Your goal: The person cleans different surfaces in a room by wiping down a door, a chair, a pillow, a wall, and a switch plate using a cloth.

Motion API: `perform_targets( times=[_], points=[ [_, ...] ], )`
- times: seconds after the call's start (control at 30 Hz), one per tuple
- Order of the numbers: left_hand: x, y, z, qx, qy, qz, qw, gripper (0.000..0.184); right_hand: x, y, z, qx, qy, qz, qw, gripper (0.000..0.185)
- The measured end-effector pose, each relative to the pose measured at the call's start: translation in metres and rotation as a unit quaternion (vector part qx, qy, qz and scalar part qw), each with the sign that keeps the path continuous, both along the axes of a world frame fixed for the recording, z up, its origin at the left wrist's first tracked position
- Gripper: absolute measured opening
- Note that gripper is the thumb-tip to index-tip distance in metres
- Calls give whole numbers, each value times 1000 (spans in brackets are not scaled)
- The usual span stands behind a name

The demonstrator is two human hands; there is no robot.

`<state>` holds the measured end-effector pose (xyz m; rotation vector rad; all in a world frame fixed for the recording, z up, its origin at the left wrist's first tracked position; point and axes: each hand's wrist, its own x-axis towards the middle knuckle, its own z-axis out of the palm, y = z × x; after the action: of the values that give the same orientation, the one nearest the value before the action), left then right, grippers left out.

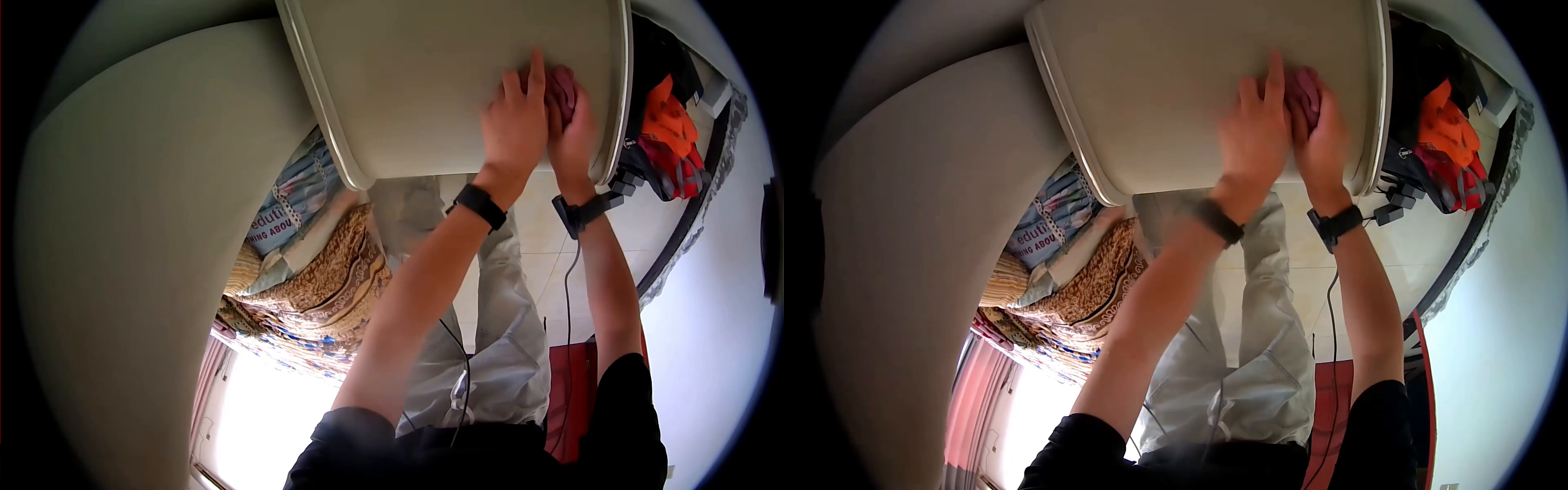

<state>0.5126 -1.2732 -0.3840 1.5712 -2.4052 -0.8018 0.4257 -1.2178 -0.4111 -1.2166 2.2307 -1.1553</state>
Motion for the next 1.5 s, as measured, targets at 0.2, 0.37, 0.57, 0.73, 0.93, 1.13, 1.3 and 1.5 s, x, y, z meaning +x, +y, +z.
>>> perform_targets(
  times=[0.2,0.37,0.57,0.73,0.93,1.13,1.3,1.5],
  points=[
    [24,39,6,35,56,39,997,57,32,38,7,79,-27,-22,996,40],
    [67,41,24,104,26,105,989,53,81,29,23,100,-66,-18,993,38],
    [89,-9,17,117,-31,98,988,61,100,-14,-6,110,-31,51,992,33],
    [60,-98,3,-35,11,52,998,63,61,-118,18,70,-7,66,995,30],
    [30,-121,11,-104,-31,84,991,41,37,-146,7,-3,-9,70,998,31],
    [55,-46,5,-8,10,58,998,46,50,-58,10,27,-28,46,998,36],
    [76,22,6,25,112,95,989,48,66,8,8,2,-50,57,997,38],
    [106,39,-6,-6,121,71,990,58,81,18,12,17,-21,105,994,38]
  ],
)
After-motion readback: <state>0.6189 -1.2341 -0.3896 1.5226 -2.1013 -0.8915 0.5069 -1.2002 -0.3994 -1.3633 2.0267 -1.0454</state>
